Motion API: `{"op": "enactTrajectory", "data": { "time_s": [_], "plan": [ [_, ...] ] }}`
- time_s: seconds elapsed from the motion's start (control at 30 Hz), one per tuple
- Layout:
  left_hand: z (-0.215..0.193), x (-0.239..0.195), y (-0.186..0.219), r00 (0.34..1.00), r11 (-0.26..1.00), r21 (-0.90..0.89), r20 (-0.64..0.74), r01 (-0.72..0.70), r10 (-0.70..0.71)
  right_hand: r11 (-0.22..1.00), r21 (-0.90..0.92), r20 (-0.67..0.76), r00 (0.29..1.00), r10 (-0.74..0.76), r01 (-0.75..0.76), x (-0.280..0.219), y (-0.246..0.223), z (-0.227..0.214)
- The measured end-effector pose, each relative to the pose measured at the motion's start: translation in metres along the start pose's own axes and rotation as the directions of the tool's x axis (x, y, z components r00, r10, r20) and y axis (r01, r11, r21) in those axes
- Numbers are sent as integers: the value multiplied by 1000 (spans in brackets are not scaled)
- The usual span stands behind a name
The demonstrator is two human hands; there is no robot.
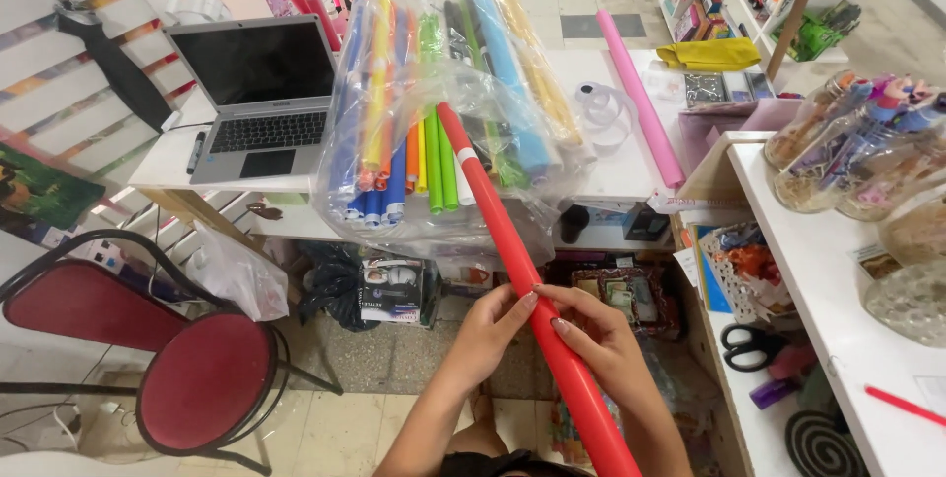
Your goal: Applying white adhesive labels to the ends of long colored rolls of material in a gift shop.
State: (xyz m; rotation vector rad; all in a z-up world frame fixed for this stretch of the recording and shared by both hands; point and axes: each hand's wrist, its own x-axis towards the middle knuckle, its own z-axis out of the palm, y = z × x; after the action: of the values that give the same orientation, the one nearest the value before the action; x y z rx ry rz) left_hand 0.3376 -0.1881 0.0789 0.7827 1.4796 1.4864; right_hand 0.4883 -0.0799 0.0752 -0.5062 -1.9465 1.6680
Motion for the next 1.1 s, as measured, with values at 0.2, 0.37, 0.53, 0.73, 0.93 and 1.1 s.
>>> {"op": "enactTrajectory", "data": {
  "time_s": [0.2, 0.37, 0.53, 0.73, 0.93, 1.1],
  "plan": [
    [19, -20, -2, 999, 1000, -4, 23, -26, 26, 998, 67, 8, 1000, -17, 16, -28, -5, -7],
    [25, -19, -1, 998, 998, -21, 42, -54, 55, 993, 115, 0, 1000, 31, -31, -35, -13, -9],
    [23, -2, -6, 987, 987, -36, 32, -155, 156, 972, 233, 50, 999, -4, -7, -23, -5, -8],
    [13, 32, 3, 976, 977, -30, 43, -213, 214, 968, 211, 57, 990, 125, -135, 6, -11, -5],
    [-17, 83, 29, 979, 977, 77, 44, -201, 198, 983, 125, 18, 991, 136, -137, 63, -11, 3],
    [-48, 139, 50, 988, 988, 23, -2, -154, 154, 985, 73, -5, 988, 157, -156, 121, 8, 14]
  ]
}}
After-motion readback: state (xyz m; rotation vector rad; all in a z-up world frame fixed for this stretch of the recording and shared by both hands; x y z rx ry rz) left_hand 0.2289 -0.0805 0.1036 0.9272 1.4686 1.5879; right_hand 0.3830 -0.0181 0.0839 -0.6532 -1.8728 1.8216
